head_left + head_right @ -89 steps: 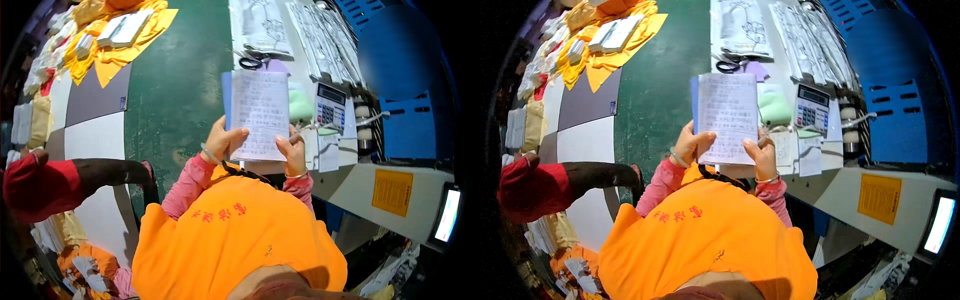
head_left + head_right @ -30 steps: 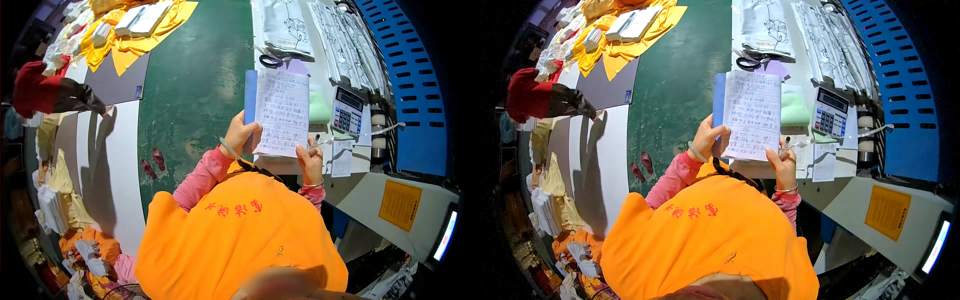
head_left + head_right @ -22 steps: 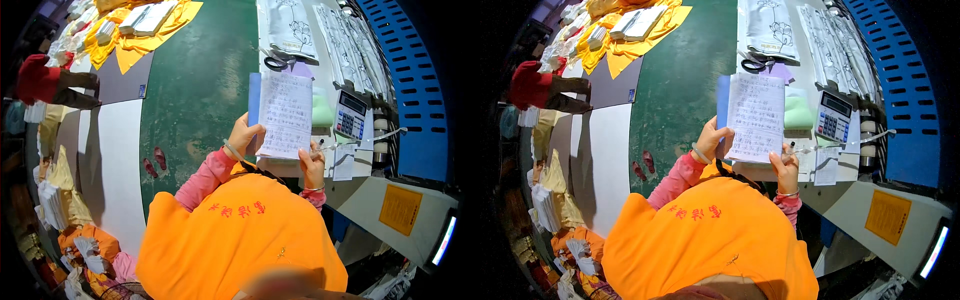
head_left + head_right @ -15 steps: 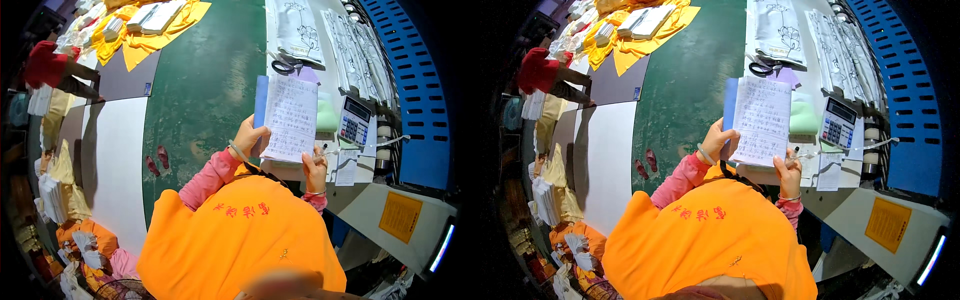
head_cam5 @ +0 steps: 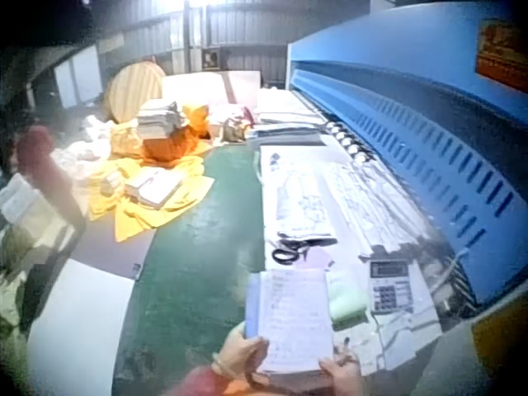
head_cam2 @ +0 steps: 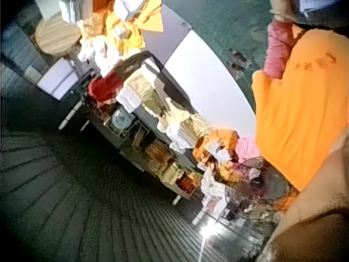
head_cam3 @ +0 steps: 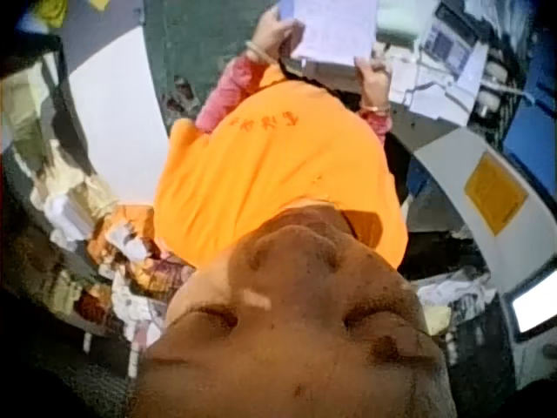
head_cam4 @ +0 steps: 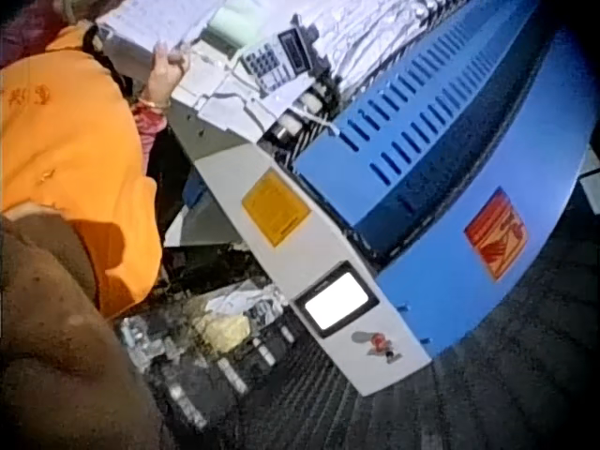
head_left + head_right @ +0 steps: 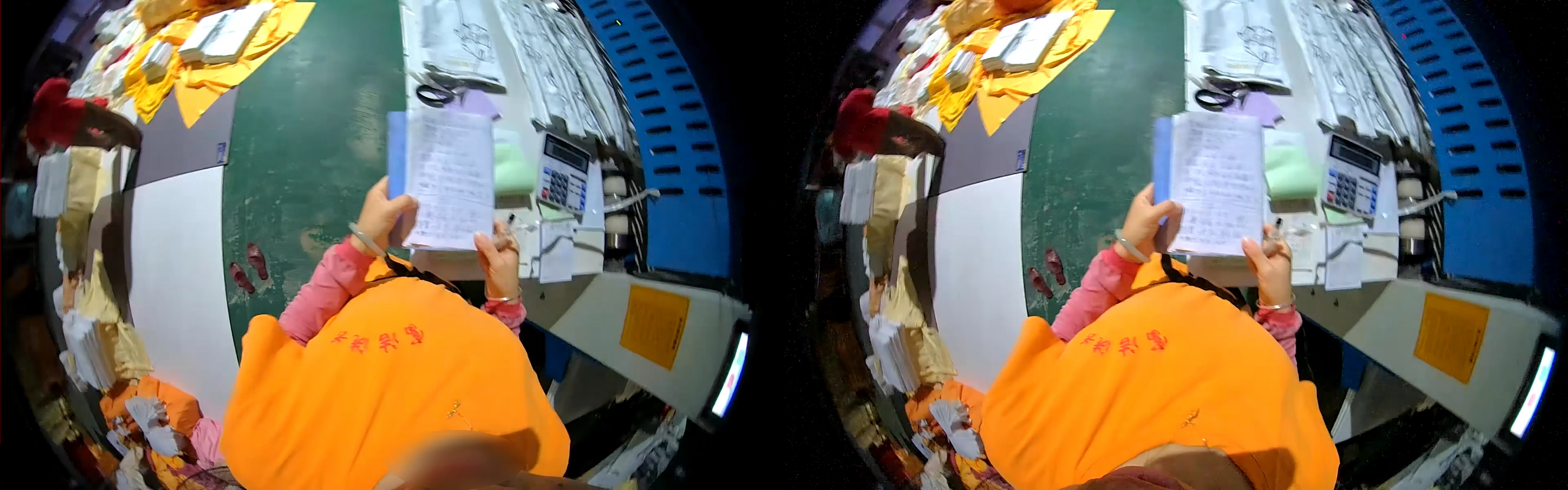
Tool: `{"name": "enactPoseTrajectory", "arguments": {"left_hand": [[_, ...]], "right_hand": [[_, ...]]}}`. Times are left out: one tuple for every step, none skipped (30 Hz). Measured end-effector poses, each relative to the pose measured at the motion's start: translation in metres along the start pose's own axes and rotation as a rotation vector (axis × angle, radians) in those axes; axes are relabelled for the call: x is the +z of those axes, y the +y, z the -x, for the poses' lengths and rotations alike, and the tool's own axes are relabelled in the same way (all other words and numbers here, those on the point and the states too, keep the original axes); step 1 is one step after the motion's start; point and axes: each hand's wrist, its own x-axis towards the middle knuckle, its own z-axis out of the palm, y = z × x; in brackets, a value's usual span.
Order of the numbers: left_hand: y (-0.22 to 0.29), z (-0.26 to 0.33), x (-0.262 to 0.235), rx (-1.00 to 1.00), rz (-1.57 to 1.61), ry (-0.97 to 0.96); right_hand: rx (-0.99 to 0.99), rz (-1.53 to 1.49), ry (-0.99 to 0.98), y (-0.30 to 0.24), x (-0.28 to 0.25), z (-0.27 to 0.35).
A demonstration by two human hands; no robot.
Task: The person calculates figures on a calculator, writes details into a ledger, tears off a slip of paper, and then folds and stacks several pieces of white fabric on a table before placing a stack into a clear plastic bag.
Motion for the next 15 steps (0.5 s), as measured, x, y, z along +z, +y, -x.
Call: {"name": "enactPoseTrajectory", "arguments": {"left_hand": [[0.0, 0.0, 0.003, 0.028, 0.028, 0.023], [0.0, 0.0, 0.006, 0.057, 0.055, 0.048], [-0.001, -0.001, 0.004, 0.043, 0.044, 0.047], [-0.003, -0.001, 0.002, 0.03, 0.034, 0.047], [-0.002, -0.002, -0.001, 0.02, 0.013, 0.027], [-0.003, -0.002, 0.0, 0.021, 0.014, 0.013], [-0.003, -0.002, 0.002, 0.012, 0.009, 0.018], [-0.002, -0.001, 0.003, 0.007, 0.0, 0.029], [-0.001, -0.001, 0.004, 0.003, -0.002, 0.023], [-0.001, -0.001, 0.005, 0.002, 0.0, 0.014], [-0.001, -0.001, 0.005, 0.003, 0.002, 0.007], [-0.001, -0.001, 0.004, 0.001, 0.0, 0.003], [-0.001, -0.001, 0.003, -0.008, -0.007, -0.004], [-0.001, -0.001, 0.002, -0.015, -0.015, -0.008], [-0.002, -0.002, 0.002, -0.014, -0.017, -0.008]], "right_hand": [[0.0, -0.012, 0.002, 0.007, -0.004, -0.001], [-0.001, -0.025, 0.002, 0.013, -0.008, -0.002], [0.008, -0.032, -0.007, 0.007, -0.003, -0.002], [0.016, -0.038, -0.016, 0.001, 0.0, -0.001], [0.007, -0.032, -0.011, 0.004, -0.001, -0.002], [0.005, -0.032, 0.005, 0.003, -0.002, -0.001], [0.02, -0.035, -0.015, 0.002, -0.004, 0.0], [0.036, -0.043, -0.041, 0.002, -0.004, 0.0], [0.014, -0.068, -0.038, 0.001, -0.001, 0.001], [0.013, -0.069, -0.032, 0.001, -0.002, 0.002], [0.016, -0.054, -0.035, 0.001, -0.003, 0.002], [0.019, -0.038, -0.038, 0.001, -0.003, 0.003], [0.019, -0.039, -0.034, 0.001, -0.003, 0.002], [-0.014, -0.02, -0.034, 0.001, -0.001, 0.001], [-0.047, 0.0, -0.034, 0.002, 0.0, 0.0]]}}
